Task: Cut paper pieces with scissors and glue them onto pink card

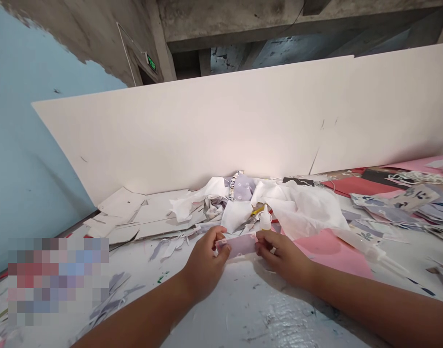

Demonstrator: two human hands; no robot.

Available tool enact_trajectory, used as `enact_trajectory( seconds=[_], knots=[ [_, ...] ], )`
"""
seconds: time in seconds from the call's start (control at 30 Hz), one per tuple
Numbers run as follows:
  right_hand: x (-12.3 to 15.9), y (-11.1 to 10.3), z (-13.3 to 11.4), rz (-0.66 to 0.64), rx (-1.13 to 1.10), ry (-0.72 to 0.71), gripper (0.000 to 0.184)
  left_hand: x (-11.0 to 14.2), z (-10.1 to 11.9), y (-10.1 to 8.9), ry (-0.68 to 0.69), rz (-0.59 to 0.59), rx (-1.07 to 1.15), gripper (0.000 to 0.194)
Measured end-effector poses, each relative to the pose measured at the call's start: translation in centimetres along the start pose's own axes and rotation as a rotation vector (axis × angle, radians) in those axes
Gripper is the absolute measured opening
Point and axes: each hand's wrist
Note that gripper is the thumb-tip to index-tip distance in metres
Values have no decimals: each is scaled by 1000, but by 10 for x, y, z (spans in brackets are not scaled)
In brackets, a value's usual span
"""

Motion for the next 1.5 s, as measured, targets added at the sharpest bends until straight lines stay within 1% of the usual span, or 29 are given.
enact_trajectory(
  seconds=[0.13,0.23,0.3,0.37,0.43,0.5,0.6,0.67,0.8,0.93,1.0,1.13,1.27,1.5],
  knots=[
    [0,2,2,-42,-138,84,18,0,-2,3,-79,7,200,31],
    [0,2,1,-65,-207,111,16,-1,-2,4,-119,28,280,31],
    [0,2,1,-82,-263,113,15,-2,0,3,-136,21,310,31],
    [0,3,1,-102,-363,128,15,-2,2,3,-144,10,334,31],
    [-1,5,1,-119,-485,172,20,-2,5,2,-156,0,359,32],
    [-1,7,-1,-121,-586,234,24,-1,7,2,-167,-26,399,35],
    [-2,7,-4,-112,-673,295,27,-1,9,1,-185,-83,476,43],
    [-2,6,-7,-101,-696,306,29,-1,9,1,-207,-93,495,45],
    [-3,5,-11,-95,-757,328,34,-2,10,1,-245,-63,497,46],
    [-5,7,-9,-121,-796,365,36,-3,10,0,-252,-52,536,50],
    [-6,7,-7,-114,-810,385,36,-4,10,0,-267,-51,533,50],
    [-7,7,-6,-76,-835,415,35,-8,5,0,-320,-35,534,40],
    [-7,7,-7,-59,-859,426,35,-10,1,2,-314,-21,549,27],
    [-8,10,-4,-80,-897,404,33,-10,-1,3,-287,-20,542,22]
  ],
)
Point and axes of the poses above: each hand's wrist, its own x-axis away from the middle knuckle, its own y-axis out of the palm, z = x × y, and after that the axes turned 7 degrees about y, right-handed
